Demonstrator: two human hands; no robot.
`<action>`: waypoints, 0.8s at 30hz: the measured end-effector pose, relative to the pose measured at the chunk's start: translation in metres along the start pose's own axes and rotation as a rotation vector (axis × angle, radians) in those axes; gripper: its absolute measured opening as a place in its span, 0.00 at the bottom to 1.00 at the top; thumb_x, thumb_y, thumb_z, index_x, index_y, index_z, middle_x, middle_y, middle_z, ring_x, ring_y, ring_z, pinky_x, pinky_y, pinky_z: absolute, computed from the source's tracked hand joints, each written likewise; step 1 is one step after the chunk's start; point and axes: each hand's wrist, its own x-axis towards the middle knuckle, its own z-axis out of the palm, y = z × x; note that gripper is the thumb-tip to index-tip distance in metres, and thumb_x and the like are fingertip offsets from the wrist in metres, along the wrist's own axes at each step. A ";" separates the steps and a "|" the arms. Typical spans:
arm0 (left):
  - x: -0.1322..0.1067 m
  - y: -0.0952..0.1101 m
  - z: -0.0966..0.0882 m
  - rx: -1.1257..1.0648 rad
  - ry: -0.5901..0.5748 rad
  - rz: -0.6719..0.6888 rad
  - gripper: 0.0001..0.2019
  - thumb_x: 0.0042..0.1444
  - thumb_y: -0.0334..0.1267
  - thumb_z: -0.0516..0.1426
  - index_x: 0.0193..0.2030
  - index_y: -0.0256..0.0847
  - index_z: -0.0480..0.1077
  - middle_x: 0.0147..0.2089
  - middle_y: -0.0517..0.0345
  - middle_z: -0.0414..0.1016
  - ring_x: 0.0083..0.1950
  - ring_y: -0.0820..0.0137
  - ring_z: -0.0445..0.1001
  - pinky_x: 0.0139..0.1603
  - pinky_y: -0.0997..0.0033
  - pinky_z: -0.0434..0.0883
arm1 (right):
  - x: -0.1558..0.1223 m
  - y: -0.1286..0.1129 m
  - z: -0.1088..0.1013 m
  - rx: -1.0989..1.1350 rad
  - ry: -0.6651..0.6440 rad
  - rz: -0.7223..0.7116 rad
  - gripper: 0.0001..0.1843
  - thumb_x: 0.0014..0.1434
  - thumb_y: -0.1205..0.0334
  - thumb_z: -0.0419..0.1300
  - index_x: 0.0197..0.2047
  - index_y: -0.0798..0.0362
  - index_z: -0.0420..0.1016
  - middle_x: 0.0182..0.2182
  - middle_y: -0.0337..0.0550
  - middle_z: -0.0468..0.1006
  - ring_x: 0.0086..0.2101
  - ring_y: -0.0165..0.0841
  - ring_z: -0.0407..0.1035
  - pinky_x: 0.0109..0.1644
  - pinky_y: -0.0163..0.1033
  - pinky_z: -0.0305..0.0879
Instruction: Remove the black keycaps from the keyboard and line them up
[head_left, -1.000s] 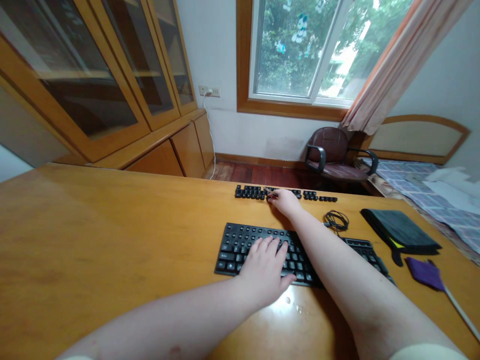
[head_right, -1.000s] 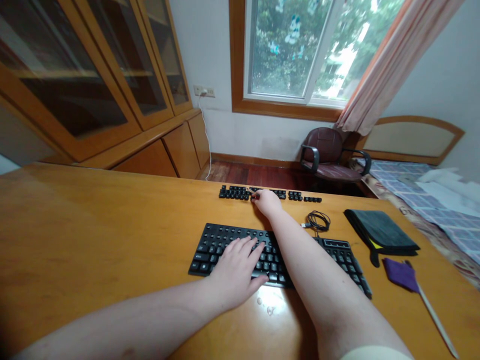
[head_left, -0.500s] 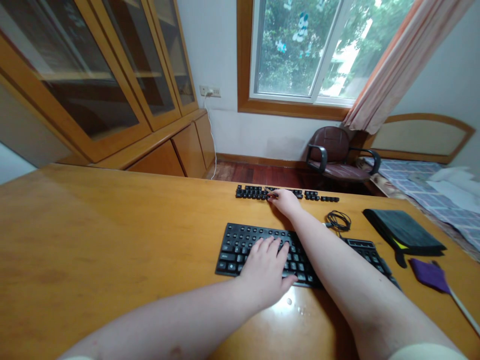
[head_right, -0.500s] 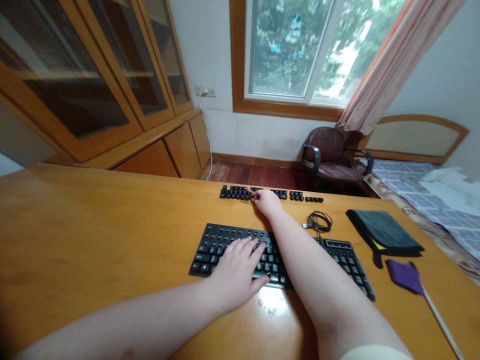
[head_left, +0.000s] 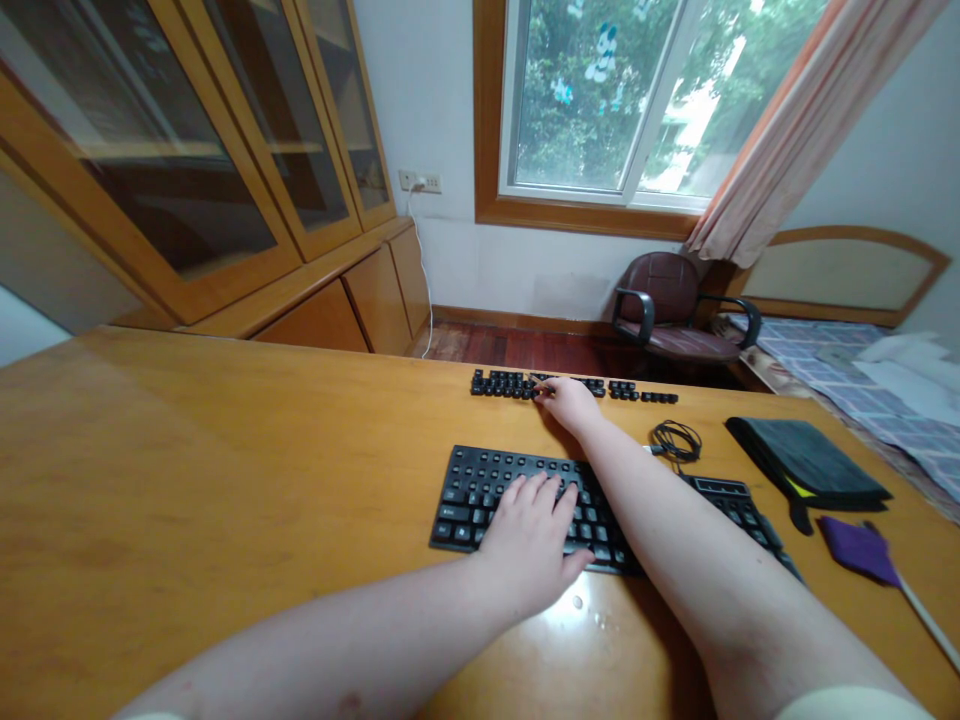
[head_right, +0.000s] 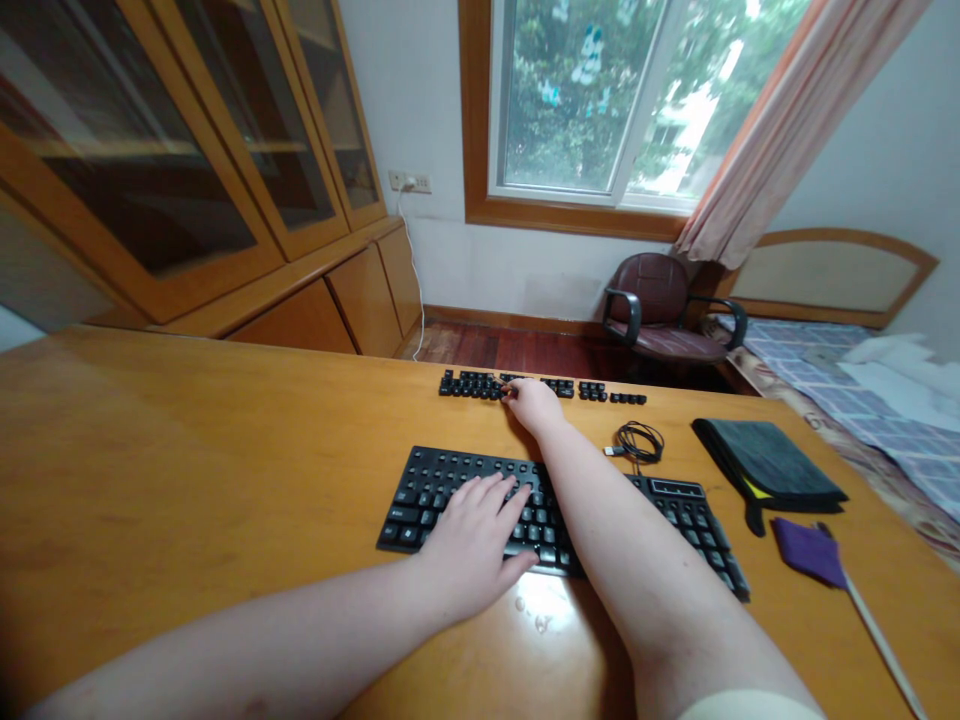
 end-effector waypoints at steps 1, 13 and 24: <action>0.000 0.000 0.000 -0.001 0.001 0.002 0.32 0.55 0.57 0.47 0.61 0.39 0.56 0.62 0.46 0.58 0.63 0.56 0.54 0.63 0.52 0.50 | 0.000 0.000 0.000 0.001 -0.002 0.002 0.13 0.53 0.58 0.59 0.42 0.48 0.77 0.39 0.42 0.79 0.40 0.35 0.71 0.43 0.35 0.63; 0.005 -0.006 0.000 -0.020 0.042 -0.054 0.38 0.54 0.53 0.51 0.66 0.32 0.44 0.56 0.43 0.64 0.56 0.56 0.61 0.57 0.56 0.57 | -0.059 -0.006 -0.069 0.690 0.241 -0.023 0.13 0.58 0.58 0.44 0.38 0.53 0.67 0.27 0.40 0.72 0.24 0.29 0.63 0.30 0.35 0.61; 0.009 -0.014 -0.008 -0.037 0.045 -0.135 0.30 0.55 0.46 0.51 0.62 0.36 0.52 0.52 0.46 0.67 0.53 0.58 0.64 0.55 0.57 0.59 | -0.125 -0.006 -0.060 0.656 -0.093 -0.150 0.16 0.61 0.55 0.45 0.43 0.53 0.68 0.20 0.35 0.68 0.23 0.29 0.64 0.29 0.34 0.61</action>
